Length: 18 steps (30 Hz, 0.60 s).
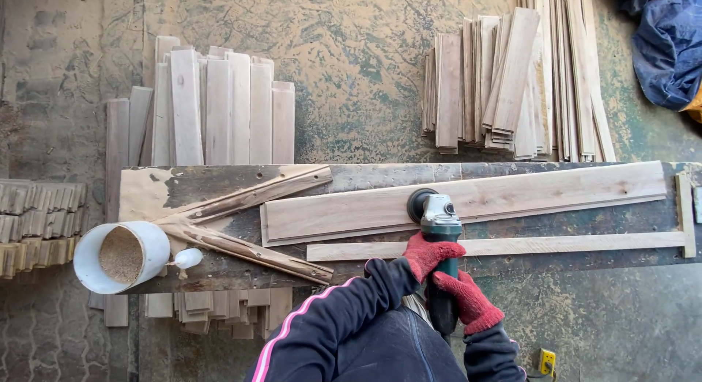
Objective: Sanding a wooden plank on a workbench using an angle grinder with a sanding disc attachment.
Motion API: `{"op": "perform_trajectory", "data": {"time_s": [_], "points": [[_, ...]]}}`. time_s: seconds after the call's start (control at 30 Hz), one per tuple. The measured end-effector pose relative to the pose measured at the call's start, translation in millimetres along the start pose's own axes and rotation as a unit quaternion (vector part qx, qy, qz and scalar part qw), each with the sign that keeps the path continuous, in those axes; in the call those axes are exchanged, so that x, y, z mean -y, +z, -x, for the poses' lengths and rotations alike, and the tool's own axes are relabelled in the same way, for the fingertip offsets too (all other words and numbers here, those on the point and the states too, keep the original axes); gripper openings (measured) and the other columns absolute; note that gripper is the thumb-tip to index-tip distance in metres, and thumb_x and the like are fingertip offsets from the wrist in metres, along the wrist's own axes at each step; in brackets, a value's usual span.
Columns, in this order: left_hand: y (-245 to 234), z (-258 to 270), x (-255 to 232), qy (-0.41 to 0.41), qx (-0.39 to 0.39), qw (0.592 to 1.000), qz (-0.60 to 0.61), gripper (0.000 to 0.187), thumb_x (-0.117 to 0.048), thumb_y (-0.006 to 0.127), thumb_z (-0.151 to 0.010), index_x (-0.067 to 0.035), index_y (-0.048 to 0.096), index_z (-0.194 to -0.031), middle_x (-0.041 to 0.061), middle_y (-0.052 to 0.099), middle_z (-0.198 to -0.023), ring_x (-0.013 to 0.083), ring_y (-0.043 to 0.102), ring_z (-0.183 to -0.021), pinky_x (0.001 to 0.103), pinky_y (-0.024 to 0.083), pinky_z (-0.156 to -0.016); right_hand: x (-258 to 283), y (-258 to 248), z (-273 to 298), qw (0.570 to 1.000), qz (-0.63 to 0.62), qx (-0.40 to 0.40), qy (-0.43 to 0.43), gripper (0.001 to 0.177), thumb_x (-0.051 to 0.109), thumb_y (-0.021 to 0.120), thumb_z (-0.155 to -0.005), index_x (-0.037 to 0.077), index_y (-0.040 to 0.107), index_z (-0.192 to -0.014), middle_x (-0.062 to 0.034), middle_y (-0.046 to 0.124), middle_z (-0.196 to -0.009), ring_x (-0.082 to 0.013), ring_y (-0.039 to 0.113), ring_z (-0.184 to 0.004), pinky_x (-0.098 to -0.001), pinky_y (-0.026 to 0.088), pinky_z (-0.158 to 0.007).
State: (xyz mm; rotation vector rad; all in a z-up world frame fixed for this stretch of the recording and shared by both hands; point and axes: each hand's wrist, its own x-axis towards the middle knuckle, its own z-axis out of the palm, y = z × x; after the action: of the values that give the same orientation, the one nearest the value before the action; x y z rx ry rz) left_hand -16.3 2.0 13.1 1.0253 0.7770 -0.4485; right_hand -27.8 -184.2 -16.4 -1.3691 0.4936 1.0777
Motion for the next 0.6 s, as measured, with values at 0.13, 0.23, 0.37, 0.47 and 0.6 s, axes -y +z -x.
{"op": "perform_trajectory", "data": {"time_s": [0.13,0.23,0.37,0.47,0.6], "points": [[-3,6,0,-0.004,0.0,1.0,-0.001,0.064,-0.026,0.088,-0.058,-0.002,0.073,-0.115,0.014,0.076,-0.103,0.0222,0.072,-0.083,0.032,0.063,-0.077,-6,-2,0,0.999,-0.031,0.014,-0.001,0.033,0.013,0.074,-0.086,-0.01,0.066,-0.109,-0.0264,0.069,-0.087,-0.0369,0.066,-0.068,-0.0481,0.055,-0.065],[-24,18,1,0.003,-0.006,0.999,0.035,0.057,-0.023,0.089,-0.06,-0.003,0.073,-0.111,0.012,0.076,-0.1,0.0206,0.071,-0.083,0.032,0.062,-0.078,-2,23,3,0.999,-0.024,0.03,0.015,0.034,0.012,0.074,-0.084,-0.011,0.065,-0.107,-0.0278,0.069,-0.085,-0.038,0.066,-0.067,-0.0491,0.056,-0.063],[-65,33,8,0.031,-0.031,0.993,0.107,0.051,-0.016,0.089,-0.063,0.0,0.073,-0.108,0.014,0.075,-0.096,0.0217,0.07,-0.08,0.032,0.062,-0.073,-1,66,-1,0.996,0.042,0.073,0.021,0.036,0.014,0.077,-0.08,-0.009,0.065,-0.106,-0.0244,0.068,-0.082,-0.0328,0.064,-0.07,-0.0453,0.054,-0.066],[-99,55,7,0.036,-0.066,0.984,0.165,0.051,-0.012,0.088,-0.064,0.005,0.071,-0.11,0.017,0.074,-0.097,0.0238,0.07,-0.079,0.033,0.061,-0.072,-1,104,-8,0.988,0.114,0.103,0.016,0.044,0.018,0.08,-0.076,-0.008,0.068,-0.109,-0.0211,0.07,-0.089,-0.0282,0.064,-0.077,-0.0407,0.053,-0.074],[-151,65,24,0.054,-0.071,0.968,0.233,0.045,-0.006,0.085,-0.07,0.006,0.069,-0.11,0.018,0.072,-0.094,0.0263,0.068,-0.077,0.036,0.06,-0.071,-11,146,-20,0.965,0.194,0.178,-0.018,0.038,0.024,0.083,-0.075,-0.003,0.071,-0.1,-0.0129,0.071,-0.084,-0.0205,0.062,-0.074,-0.035,0.053,-0.073]]}}
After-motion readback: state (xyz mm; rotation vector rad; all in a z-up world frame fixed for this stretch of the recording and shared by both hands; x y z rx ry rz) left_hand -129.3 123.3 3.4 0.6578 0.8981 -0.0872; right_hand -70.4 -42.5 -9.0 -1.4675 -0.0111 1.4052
